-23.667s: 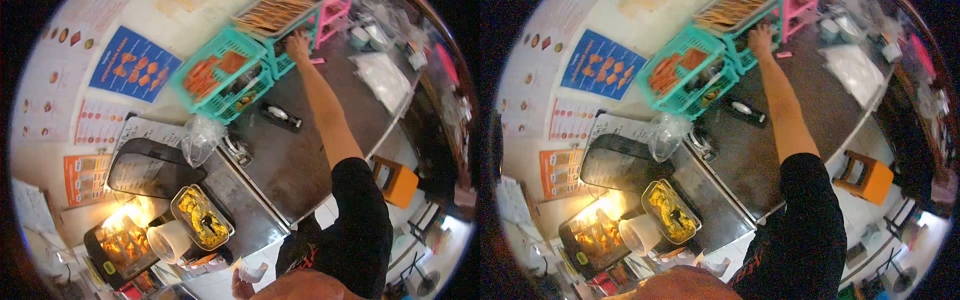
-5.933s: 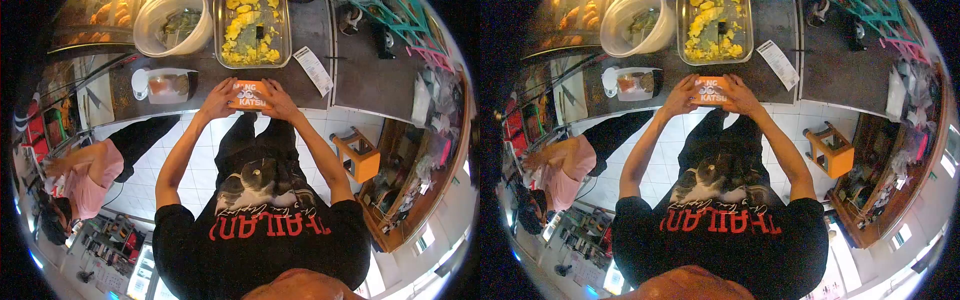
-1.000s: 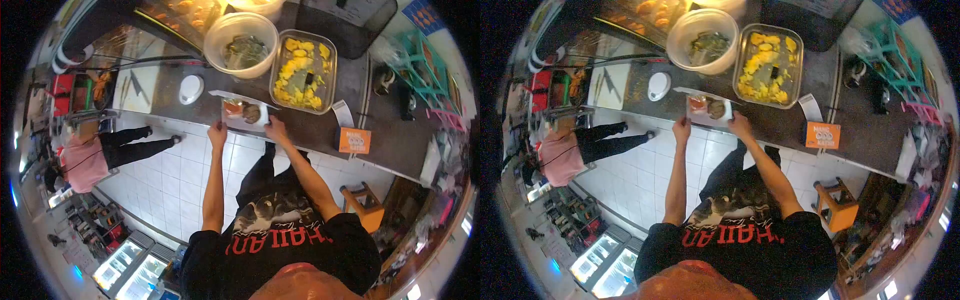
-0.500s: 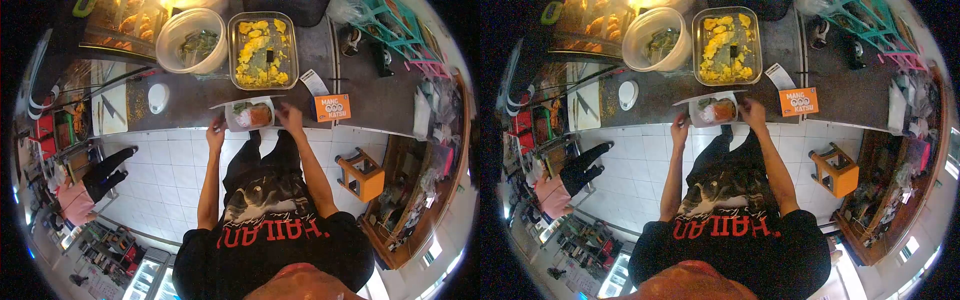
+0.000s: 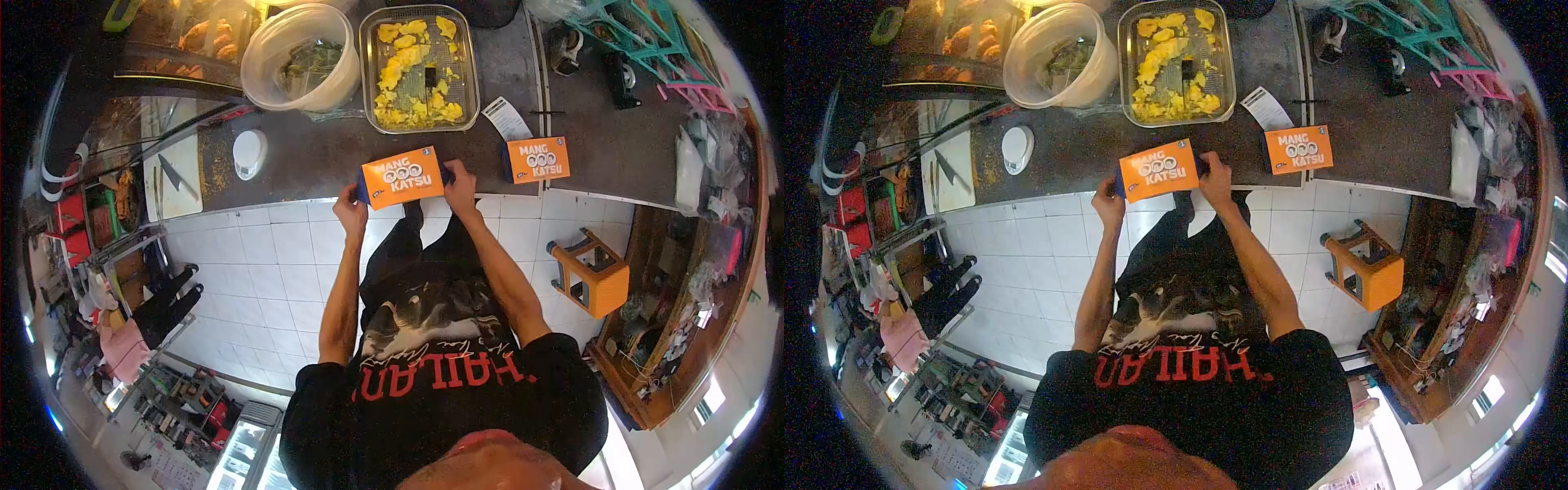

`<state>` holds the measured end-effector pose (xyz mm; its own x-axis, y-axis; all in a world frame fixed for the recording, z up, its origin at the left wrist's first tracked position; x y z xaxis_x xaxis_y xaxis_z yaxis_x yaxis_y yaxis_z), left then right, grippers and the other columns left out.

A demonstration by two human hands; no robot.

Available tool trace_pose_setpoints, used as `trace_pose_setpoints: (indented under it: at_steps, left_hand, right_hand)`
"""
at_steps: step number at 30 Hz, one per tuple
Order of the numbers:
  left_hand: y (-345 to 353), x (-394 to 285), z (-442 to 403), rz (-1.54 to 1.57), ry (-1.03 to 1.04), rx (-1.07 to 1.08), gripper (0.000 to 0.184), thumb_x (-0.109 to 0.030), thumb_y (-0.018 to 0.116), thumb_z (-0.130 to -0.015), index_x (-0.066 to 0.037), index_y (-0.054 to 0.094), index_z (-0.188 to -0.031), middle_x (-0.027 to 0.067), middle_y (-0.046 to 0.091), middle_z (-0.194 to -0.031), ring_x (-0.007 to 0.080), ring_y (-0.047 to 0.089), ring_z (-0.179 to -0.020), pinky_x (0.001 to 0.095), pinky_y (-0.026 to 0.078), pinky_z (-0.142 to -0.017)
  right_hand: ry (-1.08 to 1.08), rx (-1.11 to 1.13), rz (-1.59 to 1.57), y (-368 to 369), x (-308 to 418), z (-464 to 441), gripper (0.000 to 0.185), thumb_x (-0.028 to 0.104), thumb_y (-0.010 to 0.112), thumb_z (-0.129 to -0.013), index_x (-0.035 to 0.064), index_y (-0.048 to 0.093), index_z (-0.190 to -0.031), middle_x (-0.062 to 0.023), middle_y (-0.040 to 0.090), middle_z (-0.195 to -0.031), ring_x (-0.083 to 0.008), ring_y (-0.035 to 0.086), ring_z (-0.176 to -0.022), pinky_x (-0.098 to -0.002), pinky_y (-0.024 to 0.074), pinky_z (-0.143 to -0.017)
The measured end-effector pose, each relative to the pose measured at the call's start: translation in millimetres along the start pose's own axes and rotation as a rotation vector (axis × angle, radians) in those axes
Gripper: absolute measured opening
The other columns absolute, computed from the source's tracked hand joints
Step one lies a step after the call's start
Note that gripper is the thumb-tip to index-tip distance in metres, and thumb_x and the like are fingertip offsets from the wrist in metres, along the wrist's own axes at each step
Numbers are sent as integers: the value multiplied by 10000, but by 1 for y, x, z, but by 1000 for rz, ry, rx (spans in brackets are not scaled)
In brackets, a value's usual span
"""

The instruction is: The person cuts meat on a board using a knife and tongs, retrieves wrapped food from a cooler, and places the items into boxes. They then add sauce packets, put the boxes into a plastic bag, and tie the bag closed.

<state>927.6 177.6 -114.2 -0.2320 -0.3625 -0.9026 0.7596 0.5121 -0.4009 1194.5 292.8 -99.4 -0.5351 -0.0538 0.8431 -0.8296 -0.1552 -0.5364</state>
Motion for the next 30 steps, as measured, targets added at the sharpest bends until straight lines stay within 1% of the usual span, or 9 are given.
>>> trace_pose_setpoints:
  at_steps: [3,6,9,12,15,18,20,24,30]
  left_hand:
    - [4,-54,9,204,-134,-124,204,-41,709,-823,41,669,-1006,134,718,-876,155,676,-838,301,526,-733]
    - [10,-47,10,-7,20,-129,230,-50,708,-828,41,675,-1036,131,719,-856,182,679,-841,309,524,-785]
    - [12,-39,10,-56,-64,-83,269,62,604,-785,40,676,-1043,133,692,-925,226,652,-853,329,501,-820]
    - [5,-46,13,-110,19,-5,382,12,602,-775,38,644,-1154,128,658,-1012,247,616,-999,343,476,-885]
    - [0,-38,15,58,-128,200,441,-117,617,-819,34,605,-1233,123,604,-1136,262,525,-1164,338,440,-945]
    - [-6,-33,10,355,-429,374,511,-358,549,-913,-48,555,-1319,92,544,-1245,247,445,-1254,421,409,-980]
    - [-10,-51,5,444,-535,415,508,-448,476,-943,-105,540,-1312,62,538,-1251,221,450,-1238,503,399,-969]
    - [2,-27,0,371,-523,304,461,-442,474,-940,-108,564,-1245,69,567,-1205,211,486,-1187,496,411,-959]
    - [-27,-24,-17,308,-483,184,470,-370,519,-927,-39,591,-1253,86,588,-1176,211,524,-1106,406,440,-921]
  right_hand:
    - [55,-91,-98,-6,18,2,259,-50,635,-778,-7,626,-1033,-215,694,-933,-318,710,-895,-367,542,-766]
    - [126,-11,-68,-8,17,0,289,-20,670,-767,-12,642,-1055,-200,701,-951,-309,709,-908,-366,540,-761]
    - [59,35,1,-8,20,-5,257,6,676,-776,-19,654,-1031,-175,708,-971,-286,713,-870,-353,539,-740]
    - [-190,52,156,-20,27,-9,254,56,675,-794,-20,673,-1036,-172,710,-943,-285,705,-794,-347,537,-709]
    - [42,293,71,-24,20,-16,248,156,667,-836,-25,693,-1004,-192,696,-902,-305,684,-770,-346,528,-697]
    - [518,385,-172,-18,23,-26,359,290,659,-867,-34,702,-1012,-212,687,-894,-301,675,-794,-350,516,-705]
    - [429,434,46,-21,51,-30,424,354,645,-883,-39,703,-1029,-214,691,-898,-286,677,-812,-349,511,-714]
    - [168,344,361,5,25,-19,513,423,625,-898,-41,682,-1108,-214,704,-906,-286,685,-834,-364,508,-741]
    - [412,268,62,-18,44,-23,533,445,605,-902,-18,666,-1158,-206,706,-981,-316,683,-909,-383,507,-794]
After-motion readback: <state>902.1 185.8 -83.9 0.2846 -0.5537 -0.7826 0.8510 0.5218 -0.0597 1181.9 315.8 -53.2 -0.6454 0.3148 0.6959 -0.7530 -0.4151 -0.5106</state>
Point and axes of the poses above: each hand's wrist, its own z-axis away from the middle knuckle, its own y-axis out of the palm, x = y × z, the point moved 2 cm from there along -z, towards the middle knuckle
